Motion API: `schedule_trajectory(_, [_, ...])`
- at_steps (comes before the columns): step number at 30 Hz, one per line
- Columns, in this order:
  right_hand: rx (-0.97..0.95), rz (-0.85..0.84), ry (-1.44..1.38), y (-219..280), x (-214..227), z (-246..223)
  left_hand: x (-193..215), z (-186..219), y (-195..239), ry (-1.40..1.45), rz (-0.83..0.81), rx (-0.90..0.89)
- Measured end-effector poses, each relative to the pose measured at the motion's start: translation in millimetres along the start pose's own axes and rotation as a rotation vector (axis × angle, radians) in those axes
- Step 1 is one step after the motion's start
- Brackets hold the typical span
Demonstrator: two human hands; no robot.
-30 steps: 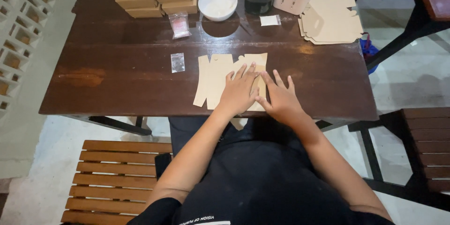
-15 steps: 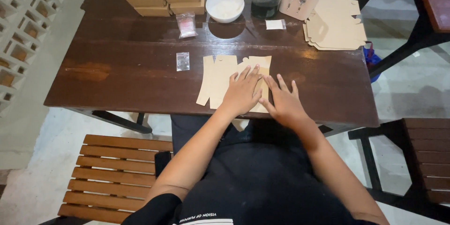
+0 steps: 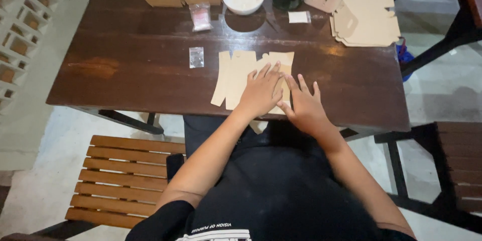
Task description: The person folds flat cardboard pieces into box shapes on a wooden table. They use a small packet of adhesive to secure the flaps and press the edges firmly to form the structure.
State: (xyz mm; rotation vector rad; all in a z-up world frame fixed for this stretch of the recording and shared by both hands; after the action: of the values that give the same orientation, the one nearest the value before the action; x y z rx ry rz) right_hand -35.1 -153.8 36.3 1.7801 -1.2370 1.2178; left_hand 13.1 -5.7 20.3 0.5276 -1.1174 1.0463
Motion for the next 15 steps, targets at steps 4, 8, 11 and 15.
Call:
schedule_trajectory(4, [0.036,0.047,0.051,26.2,-12.6,-2.6,-0.1,0.7,2.1,-0.012,0.019,-0.011])
schedule_trajectory(8, [0.018,0.012,0.059,26.4,-8.3,-2.1,-5.1,-3.7,1.3,-0.036,0.05,-0.015])
schedule_trajectory(11, [-0.008,-0.013,0.028,12.0,-4.3,7.1,-6.5,-5.5,-0.1,-0.025,0.048,-0.017])
schedule_trajectory(15, [-0.031,-0.012,-0.035,-13.3,-3.9,20.0,-7.0,-5.8,-0.7,-0.011,0.015,-0.002])
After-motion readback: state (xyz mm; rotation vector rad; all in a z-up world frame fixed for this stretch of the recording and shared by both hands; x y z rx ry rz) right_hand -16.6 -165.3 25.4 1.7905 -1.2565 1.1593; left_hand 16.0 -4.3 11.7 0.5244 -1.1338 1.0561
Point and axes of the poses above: each hand's wrist, its own y-axis away from the middle knuckle, its own x-axis out of the back of the hand, z = x × y, the point moved 3 cm from there along -y, towards the middle knuckle, and after that the axes turned 2 degrees about x, right-handed, at the moved point
